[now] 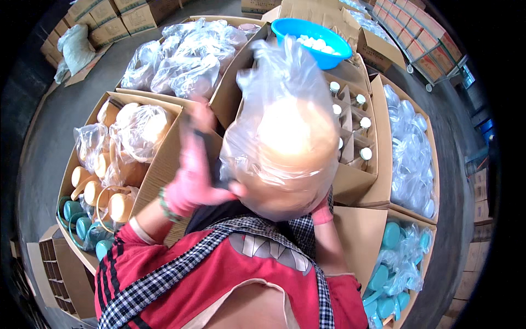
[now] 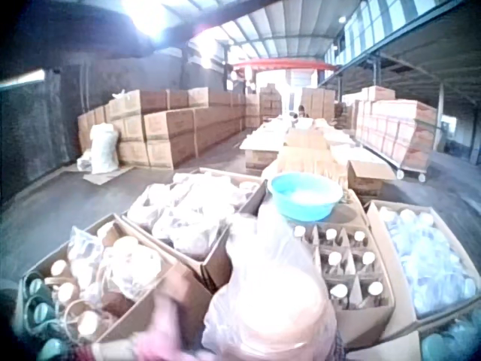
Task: The person sits on the floor and packs kitchenware into cardboard boxes. They remove a teal kettle from a plastic bag, inspect it, and place it into a box. They then arrange small bottles in a divided box. Finally, they pack a beige kettle and a pink kettle into boxes.
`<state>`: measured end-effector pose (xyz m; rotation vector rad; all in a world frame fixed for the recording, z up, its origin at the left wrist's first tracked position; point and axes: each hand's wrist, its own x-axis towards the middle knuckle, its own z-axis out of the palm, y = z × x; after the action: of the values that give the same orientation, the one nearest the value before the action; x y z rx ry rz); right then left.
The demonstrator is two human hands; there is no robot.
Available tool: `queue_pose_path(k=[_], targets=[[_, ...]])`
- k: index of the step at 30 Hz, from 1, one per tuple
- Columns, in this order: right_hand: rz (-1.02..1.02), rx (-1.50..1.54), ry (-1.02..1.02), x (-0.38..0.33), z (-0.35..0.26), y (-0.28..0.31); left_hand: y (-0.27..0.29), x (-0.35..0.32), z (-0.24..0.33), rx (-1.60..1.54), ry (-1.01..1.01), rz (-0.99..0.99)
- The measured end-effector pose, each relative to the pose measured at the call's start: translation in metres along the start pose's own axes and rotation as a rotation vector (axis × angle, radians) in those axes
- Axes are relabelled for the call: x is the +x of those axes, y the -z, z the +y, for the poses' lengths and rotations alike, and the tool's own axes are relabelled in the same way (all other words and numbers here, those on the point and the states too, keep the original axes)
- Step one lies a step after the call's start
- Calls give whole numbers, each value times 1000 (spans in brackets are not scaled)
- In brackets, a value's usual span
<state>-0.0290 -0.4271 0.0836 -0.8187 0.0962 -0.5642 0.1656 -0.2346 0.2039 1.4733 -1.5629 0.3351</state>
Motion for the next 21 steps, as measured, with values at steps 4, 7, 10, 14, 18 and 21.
queue_pose_path(k=[4, 7, 10, 14, 18, 21], targets=[[-41, 137, 309, -8, -38, -12, -52, -95, -7, -98, 31, -341], [278, -462, 724, -3, -73, -61, -46, -136, -18, 9, -18, -830], [203, -1168, 643, -23, -41, -74, -29, -101, -21, -236, 43, -640], [192, -1627, 224, -72, 6, -44, -25, -63, -35, -432, 340, 72], [-64, -2047, -233, -113, 6, -37, -54, -70, -13, -351, 209, -234], [325, -1488, -86, -117, -35, -48, -69, -143, -19, 40, 102, -868]])
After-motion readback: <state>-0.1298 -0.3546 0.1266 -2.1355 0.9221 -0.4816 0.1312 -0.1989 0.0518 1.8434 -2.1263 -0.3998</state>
